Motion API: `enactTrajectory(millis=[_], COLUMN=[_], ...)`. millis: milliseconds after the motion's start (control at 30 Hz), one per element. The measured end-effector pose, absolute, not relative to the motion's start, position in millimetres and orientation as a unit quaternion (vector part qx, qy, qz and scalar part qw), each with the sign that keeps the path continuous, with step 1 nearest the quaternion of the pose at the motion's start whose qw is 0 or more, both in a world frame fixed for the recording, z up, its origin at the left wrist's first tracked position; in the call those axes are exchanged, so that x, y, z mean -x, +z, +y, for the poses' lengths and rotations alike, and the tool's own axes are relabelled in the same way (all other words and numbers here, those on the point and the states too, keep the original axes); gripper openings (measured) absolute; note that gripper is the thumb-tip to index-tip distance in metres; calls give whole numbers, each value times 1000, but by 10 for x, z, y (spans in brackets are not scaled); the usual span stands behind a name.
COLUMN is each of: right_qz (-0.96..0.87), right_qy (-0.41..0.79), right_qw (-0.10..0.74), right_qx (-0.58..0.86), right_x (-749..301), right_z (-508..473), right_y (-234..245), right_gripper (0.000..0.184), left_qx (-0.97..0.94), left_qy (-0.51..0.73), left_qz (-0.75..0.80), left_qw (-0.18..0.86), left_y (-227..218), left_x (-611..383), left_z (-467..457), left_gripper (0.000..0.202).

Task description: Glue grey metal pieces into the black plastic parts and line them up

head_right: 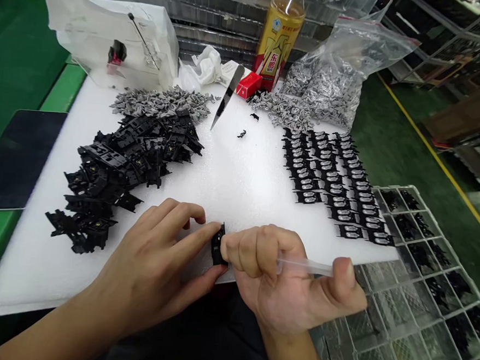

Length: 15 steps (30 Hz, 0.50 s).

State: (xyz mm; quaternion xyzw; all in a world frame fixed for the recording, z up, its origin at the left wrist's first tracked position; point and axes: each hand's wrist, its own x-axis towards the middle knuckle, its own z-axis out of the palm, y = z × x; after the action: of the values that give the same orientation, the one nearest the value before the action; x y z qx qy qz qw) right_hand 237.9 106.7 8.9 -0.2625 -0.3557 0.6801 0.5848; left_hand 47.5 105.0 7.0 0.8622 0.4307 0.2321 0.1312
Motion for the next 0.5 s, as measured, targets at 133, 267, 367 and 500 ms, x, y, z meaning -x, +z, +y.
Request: enactTrajectory(millis=[133, 267, 367, 500], right_qz=[-351, -355, -352, -358], right_qy=[684, 685, 686, 687], right_qw=[586, 581, 583, 578], right_qx=[257, 259, 256, 255], right_x=[-2383, -2385, -2389, -2397], right_z=[1071, 1077, 1086, 1073], right_y=[89, 107, 108, 70], right_gripper=[60, 59, 60, 61], left_qx=[-862, -863, -863, -863], left_qy=[230, 231, 229, 227], left_qz=[432, 430, 431, 431], left_qw=[130, 130, 130, 136], left_y=[68, 66, 65, 64], left_x=[-473, -477, -479, -471], left_z=[1050, 1049, 1047, 1045], left_gripper=[30, 31, 29, 30])
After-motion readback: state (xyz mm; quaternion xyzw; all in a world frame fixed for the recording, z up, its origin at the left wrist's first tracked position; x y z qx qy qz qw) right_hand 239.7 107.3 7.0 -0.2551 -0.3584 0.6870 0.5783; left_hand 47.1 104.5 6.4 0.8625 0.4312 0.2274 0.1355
